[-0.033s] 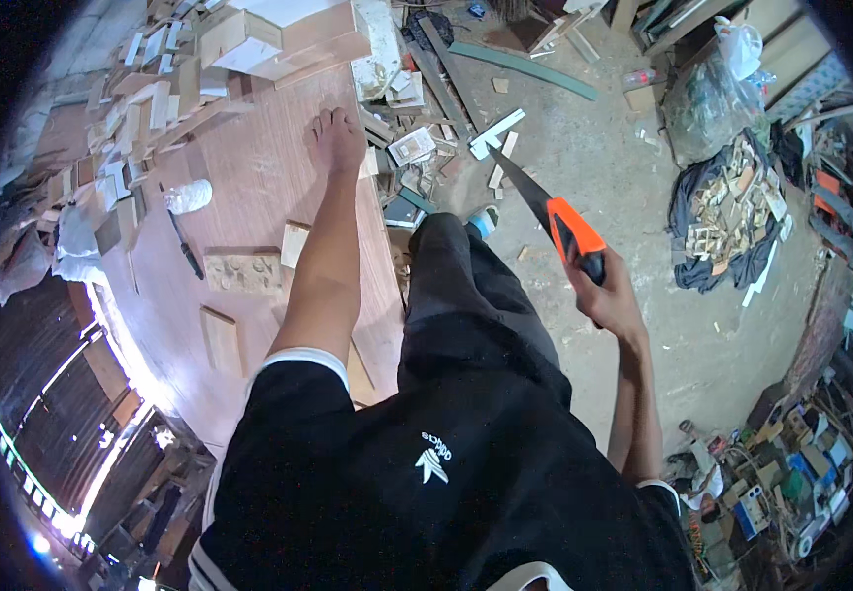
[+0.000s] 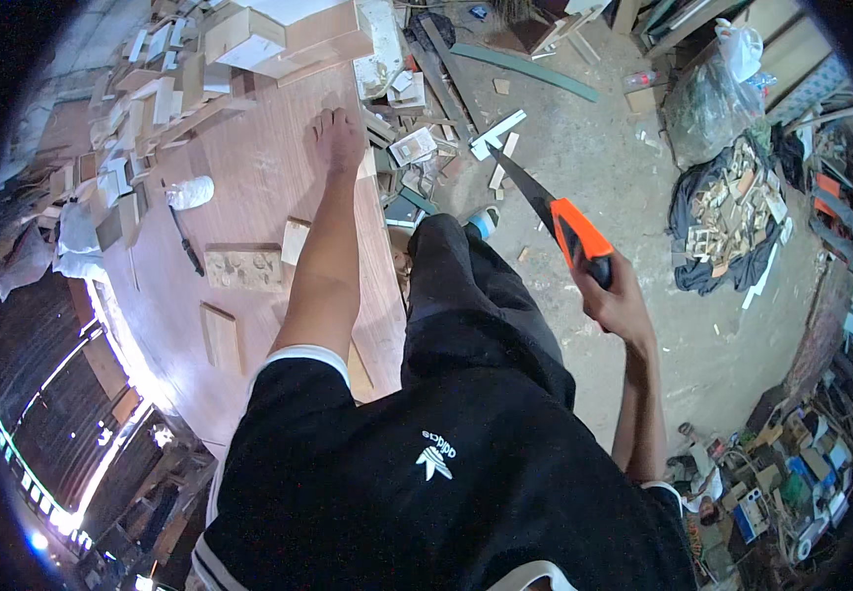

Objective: Using a hand saw to cut a small wooden block and then fitting wooden pieces together.

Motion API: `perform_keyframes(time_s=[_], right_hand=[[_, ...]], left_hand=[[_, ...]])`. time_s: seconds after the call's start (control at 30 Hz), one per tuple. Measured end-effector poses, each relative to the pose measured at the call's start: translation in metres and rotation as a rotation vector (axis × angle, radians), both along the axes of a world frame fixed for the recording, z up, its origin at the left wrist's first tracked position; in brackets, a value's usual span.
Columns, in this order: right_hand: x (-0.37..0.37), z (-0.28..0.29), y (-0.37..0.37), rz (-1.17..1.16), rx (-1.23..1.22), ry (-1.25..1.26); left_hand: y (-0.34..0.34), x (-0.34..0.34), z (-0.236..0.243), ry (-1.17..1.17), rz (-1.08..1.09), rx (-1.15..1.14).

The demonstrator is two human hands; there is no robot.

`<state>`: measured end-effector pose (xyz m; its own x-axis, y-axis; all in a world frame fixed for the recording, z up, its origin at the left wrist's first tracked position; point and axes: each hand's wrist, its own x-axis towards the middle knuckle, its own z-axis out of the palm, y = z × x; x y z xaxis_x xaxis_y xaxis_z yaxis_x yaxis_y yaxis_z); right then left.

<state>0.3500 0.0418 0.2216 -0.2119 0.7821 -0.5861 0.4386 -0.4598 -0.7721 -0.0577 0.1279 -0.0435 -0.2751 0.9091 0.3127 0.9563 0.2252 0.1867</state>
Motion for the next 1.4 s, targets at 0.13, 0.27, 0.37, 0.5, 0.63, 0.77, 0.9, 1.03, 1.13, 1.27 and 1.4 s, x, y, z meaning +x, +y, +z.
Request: perform_keyframes(time_s=[0.13,0.27,0.37,0.5,0.63,0.77,0.9,1.03,1.13,1.27,1.4], right_hand=[[0.024,0.046,-0.007,0.033,-0.067,0.001],[0.039,0.087,-0.015,0.157,-0.022,0.003],[0.054,0.114,-0.025,0.265,0.171,0.026],[0.076,0.163,-0.041,0.317,0.230,0.044],[0.089,0.167,-0.051,0.253,0.322,0.240],[0.069,0.124,-0.057,0.139,0.215,0.423],[0.012,0.070,-0.053,0.232,-0.079,0.908],[-0.038,-0.007,-0.046,0.354,-0.396,1.196],[-0.073,-0.045,-0.050,0.355,-0.461,1.144],[-0.105,-0.081,-0.051,0.231,-0.548,1.121],[-0.140,-0.122,-0.048,0.089,-0.413,0.912]], left_hand=[[-0.033,-0.024,-0.013,0.024,0.038,0.112],[-0.062,-0.044,0.004,-0.328,0.309,0.312],[-0.082,-0.040,0.033,-0.476,0.489,0.517],[-0.130,-0.018,0.071,-0.732,0.623,0.664],[-0.211,0.042,0.089,-0.855,0.511,0.595],[-0.312,0.137,0.089,-1.188,0.422,0.585],[-0.412,0.203,0.072,-1.162,0.462,0.255],[-0.471,0.241,0.069,-1.218,0.512,0.185],[-0.499,0.245,0.073,-1.283,0.592,0.184],[-0.521,0.234,0.072,-1.295,0.574,-0.020],[-0.512,0.242,0.059,-1.398,0.526,-0.171]])
